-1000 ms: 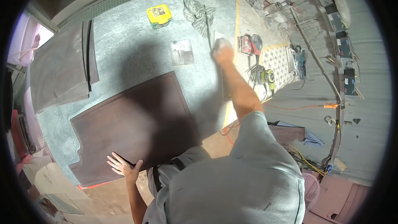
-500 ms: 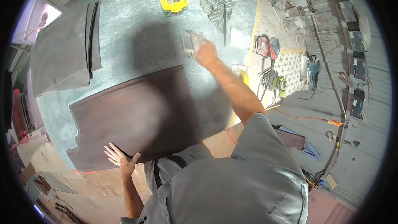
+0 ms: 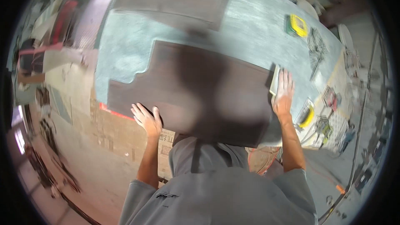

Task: The person uses a brush on the corner of a wooden panel, wipes it with a cloth, and then sands the surface of multiple wooden panels using a sanding block.

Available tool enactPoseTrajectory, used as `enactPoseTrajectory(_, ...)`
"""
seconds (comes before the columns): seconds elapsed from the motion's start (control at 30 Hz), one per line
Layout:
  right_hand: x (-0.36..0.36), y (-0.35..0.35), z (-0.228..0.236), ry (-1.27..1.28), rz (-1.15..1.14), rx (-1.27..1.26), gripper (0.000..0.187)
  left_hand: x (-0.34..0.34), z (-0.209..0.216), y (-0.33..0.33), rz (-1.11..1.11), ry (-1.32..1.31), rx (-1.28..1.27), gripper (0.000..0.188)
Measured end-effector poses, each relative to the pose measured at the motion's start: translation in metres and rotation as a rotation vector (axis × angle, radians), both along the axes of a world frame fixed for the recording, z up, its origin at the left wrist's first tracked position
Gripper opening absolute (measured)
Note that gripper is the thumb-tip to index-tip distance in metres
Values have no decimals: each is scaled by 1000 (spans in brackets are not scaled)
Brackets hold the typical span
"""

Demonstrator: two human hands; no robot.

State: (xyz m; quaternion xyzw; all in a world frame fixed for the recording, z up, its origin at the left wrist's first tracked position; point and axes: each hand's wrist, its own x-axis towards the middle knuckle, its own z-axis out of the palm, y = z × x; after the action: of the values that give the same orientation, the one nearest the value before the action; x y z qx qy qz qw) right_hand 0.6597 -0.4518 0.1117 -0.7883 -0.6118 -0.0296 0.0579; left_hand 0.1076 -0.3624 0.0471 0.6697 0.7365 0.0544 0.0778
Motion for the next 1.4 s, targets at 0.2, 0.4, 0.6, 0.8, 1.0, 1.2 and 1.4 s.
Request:
enactPoseTrajectory(0.2, -234, 114, -38, 237, 436, 31, 84, -98, -17, 53, 356, -81, 216, 79)
enactPoseTrajectory(0.4, -468, 223, -38, 251, 763, -76, 92, -94, -29, 55, 452, -386, 299, 80)
enactPoseTrajectory(0.6, -421, 172, -31, 251, 761, -116, 83, -153, -39, 89, 487, -516, 464, 81)
enactPoseTrajectory(0.8, -476, 190, -21, 268, 836, -181, 85, -166, -52, 85, 475, -435, 450, 72)
enactPoseTrajectory(1.0, -588, 259, -31, 345, 891, -118, 77, -161, -49, 86, 599, -649, 457, 75)
enactPoseTrajectory(1.2, -596, 256, -34, 297, 904, -97, 80, -159, -48, 89, 653, -633, 529, 72)
enactPoseTrajectory(1.4, -611, 263, -28, 277, 1005, -111, 80, -157, -57, 87, 795, -703, 594, 71)
